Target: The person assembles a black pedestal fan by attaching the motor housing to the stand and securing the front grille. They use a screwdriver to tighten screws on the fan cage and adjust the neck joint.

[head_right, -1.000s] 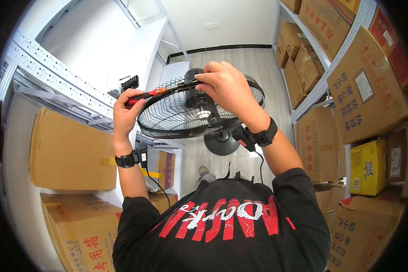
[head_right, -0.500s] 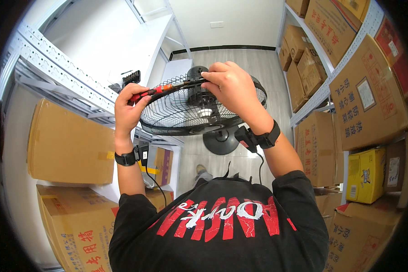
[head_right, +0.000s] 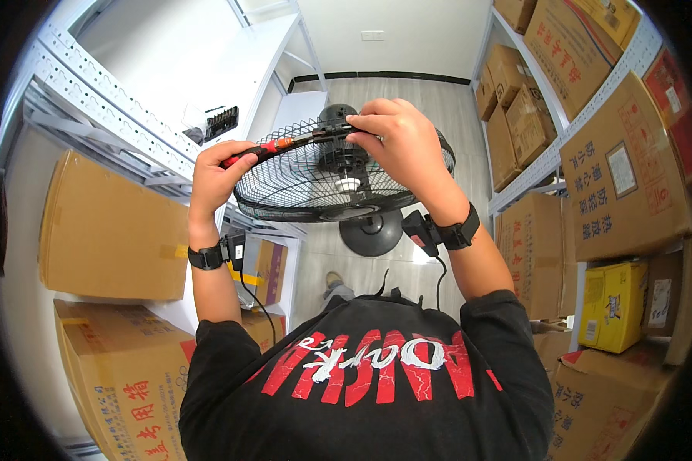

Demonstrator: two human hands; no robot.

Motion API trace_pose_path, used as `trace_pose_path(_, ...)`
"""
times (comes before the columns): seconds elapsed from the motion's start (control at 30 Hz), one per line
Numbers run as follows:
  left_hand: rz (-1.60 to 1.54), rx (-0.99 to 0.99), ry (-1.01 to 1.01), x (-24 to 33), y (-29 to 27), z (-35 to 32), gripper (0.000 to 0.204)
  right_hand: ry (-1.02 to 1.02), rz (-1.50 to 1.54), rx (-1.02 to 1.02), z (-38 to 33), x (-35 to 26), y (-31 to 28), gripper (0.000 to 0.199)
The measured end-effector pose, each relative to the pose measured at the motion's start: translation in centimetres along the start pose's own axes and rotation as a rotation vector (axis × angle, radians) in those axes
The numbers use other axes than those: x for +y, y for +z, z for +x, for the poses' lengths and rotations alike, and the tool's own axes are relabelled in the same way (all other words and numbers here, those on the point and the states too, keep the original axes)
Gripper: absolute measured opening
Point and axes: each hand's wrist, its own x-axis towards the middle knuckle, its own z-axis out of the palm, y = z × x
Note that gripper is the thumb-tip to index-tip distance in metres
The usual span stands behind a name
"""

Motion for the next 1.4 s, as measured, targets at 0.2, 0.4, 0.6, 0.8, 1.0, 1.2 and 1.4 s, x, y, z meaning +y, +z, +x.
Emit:
trace_pose_path(0.2, 0.090, -0.014, 0.024, 1.0, -0.5, 0.7, 0.018, -0.005, 0.004, -0.003, 0.0, 0.1, -0.1, 0.022)
trace_pose_path(0.4, 0.149, 0.032, 0.101, 2.4, -0.4, 0.8, 0.017, 0.004, -0.004, 0.005, -0.1, -0.1, 0.0, 0.021)
trace_pose_path(0.6, 0.069, -0.022, 0.116, 0.7, -0.7, 1.1, 0.018, 0.004, -0.011, -0.008, -0.2, -0.2, 0.0, 0.021)
trace_pose_path(0.8, 0.014, -0.067, 0.086, -0.3, -0.5, 1.2, 0.020, 0.002, -0.010, 0.005, -0.2, -0.2, 0.0, 0.021)
trace_pose_path(1.0, 0.045, -0.017, 0.232, 0.1, 0.3, 1.7, 0.022, -0.001, -0.040, -0.004, -0.2, -0.1, 0.0, 0.021)
trace_pose_path(1.2, 0.053, -0.047, 0.119, 0.4, -0.3, 0.8, 0.019, 0.008, -0.002, -0.010, -0.3, -0.3, 0.1, 0.023)
trace_pose_path(1.4, 0.006, -0.083, 0.061, -0.5, -0.7, 1.1, 0.017, 0.002, -0.007, 0.003, -0.2, -0.4, 0.2, 0.019)
